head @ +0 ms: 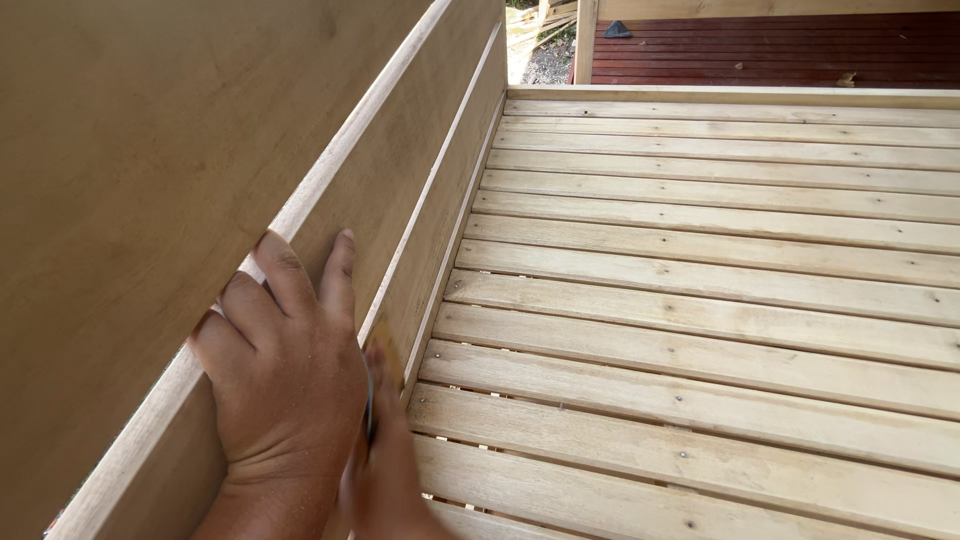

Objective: The person sands a slatted wooden bench outdoors using sheets of sandpaper held by hand. They rub the sandpaper along the seat slats, armrests, side rails and edges of the bench, working over different sections of the furniture piece.

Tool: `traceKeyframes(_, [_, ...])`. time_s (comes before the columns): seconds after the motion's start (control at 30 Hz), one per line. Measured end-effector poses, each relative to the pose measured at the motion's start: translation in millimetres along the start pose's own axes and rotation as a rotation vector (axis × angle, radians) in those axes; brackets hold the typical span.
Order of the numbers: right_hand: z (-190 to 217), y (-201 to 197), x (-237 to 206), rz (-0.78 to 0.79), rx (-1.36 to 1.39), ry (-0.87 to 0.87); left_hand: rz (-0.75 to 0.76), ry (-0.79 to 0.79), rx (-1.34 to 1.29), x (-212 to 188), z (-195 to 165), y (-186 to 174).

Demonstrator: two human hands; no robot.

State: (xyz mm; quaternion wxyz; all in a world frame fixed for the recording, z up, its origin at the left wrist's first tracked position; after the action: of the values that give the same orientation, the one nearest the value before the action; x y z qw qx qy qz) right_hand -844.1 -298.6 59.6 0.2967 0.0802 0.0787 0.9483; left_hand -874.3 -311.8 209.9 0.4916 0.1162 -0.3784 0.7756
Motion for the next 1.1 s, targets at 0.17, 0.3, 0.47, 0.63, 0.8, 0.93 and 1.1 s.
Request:
traceKeyframes(0.17, [-0.2, -3.4, 26.2, -0.063, 0.045, -0.013, -0.032, 0.012, 0.007, 0.4, 1.0, -0.1])
traceKeyframes(0.3, [9.3, -28.1, 96.3, -0.127, -0.253, 0.058, -0.052, -0.006, 0.024, 0.8, 1.4, -2.1])
traceKeyframes(0.47, [6.9, -5.1, 1.3, -0.030, -0.003, -0.033, -0.060, -0.019, 0.018, -0.1, 0.5, -3.4])
traceKeyframes(0.63, [9.8, -5.4, 9.0, -0.027, 0.259, 0.178, -0.034, -0.021, -0.032, -0.2, 0.1, -0.5])
traceKeyframes(0.8, [32.3, -24.0, 83.3, -0.135, -0.247, -0.058, -0.092, -0.019, 0.063, 1.0, 1.2, -3.9])
traceKeyframes(0.93, [4.6, -1.5, 9.3, -0.078, 0.009, 0.058, -0.058, -0.016, 0.030, 0.8, 1.6, -5.4])
traceKeyframes(1.1, [-14.4, 1.2, 9.1, -0.075, 0.163, -0.041, -0.014, 0.006, 0.017, -2.5, -0.7, 0.4])
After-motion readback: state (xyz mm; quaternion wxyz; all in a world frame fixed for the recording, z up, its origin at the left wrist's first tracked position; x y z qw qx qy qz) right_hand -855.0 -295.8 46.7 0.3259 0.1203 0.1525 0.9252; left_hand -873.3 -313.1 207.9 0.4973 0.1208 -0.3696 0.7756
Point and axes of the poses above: each hand's wrist, its own x-axis towards the middle knuckle, its own y-axis out of the palm, z = x × y, the point moved 2 cm from there along x, towards the middle knuckle
